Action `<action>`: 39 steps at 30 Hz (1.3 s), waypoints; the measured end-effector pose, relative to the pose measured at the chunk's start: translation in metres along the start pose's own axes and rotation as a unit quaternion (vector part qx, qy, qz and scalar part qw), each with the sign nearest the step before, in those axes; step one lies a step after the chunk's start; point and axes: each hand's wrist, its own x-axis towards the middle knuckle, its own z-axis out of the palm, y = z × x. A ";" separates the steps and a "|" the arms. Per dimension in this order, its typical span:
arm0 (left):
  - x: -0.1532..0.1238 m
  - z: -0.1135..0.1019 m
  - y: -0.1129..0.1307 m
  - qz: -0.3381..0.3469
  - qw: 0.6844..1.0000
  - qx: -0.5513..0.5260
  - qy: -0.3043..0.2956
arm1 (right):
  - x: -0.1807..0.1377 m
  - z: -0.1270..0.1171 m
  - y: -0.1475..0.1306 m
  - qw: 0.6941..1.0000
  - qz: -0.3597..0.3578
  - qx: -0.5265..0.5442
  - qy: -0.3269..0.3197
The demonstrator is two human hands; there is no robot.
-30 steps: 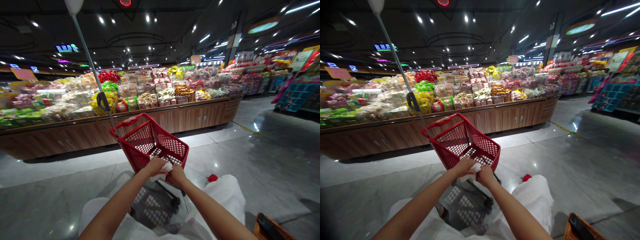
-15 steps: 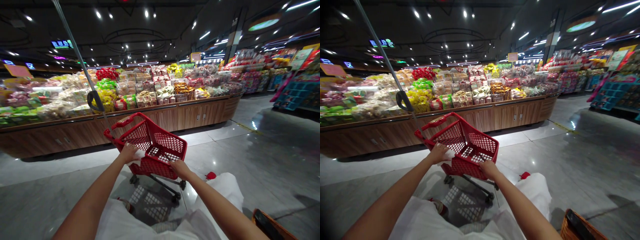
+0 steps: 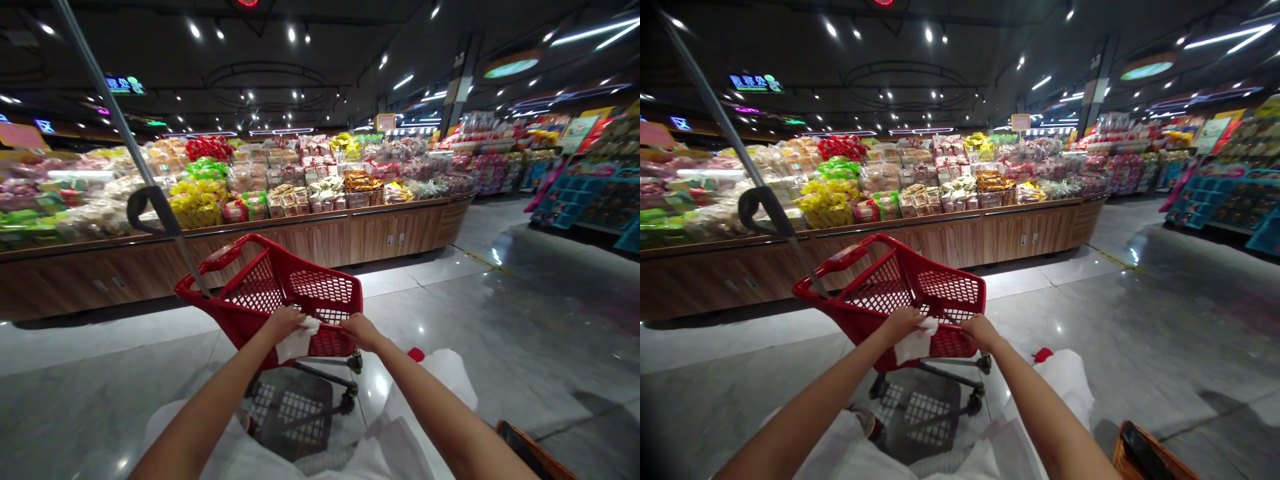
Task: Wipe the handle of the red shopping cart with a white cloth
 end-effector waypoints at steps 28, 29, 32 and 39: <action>-0.090 -0.035 -0.079 -0.181 0.976 0.102 0.061 | 0.032 0.010 -0.043 0.986 0.149 -0.027 0.064; -0.079 -0.031 -0.066 -0.179 0.978 0.091 0.052 | 0.036 0.011 -0.047 0.985 0.156 -0.026 0.066; -0.034 -0.014 -0.011 -0.137 0.989 0.047 0.020 | 0.049 0.013 -0.062 0.990 0.127 -0.013 0.067; 0.001 -0.007 0.031 -0.115 0.993 0.029 0.013 | 0.062 0.015 -0.072 0.993 0.102 -0.017 0.064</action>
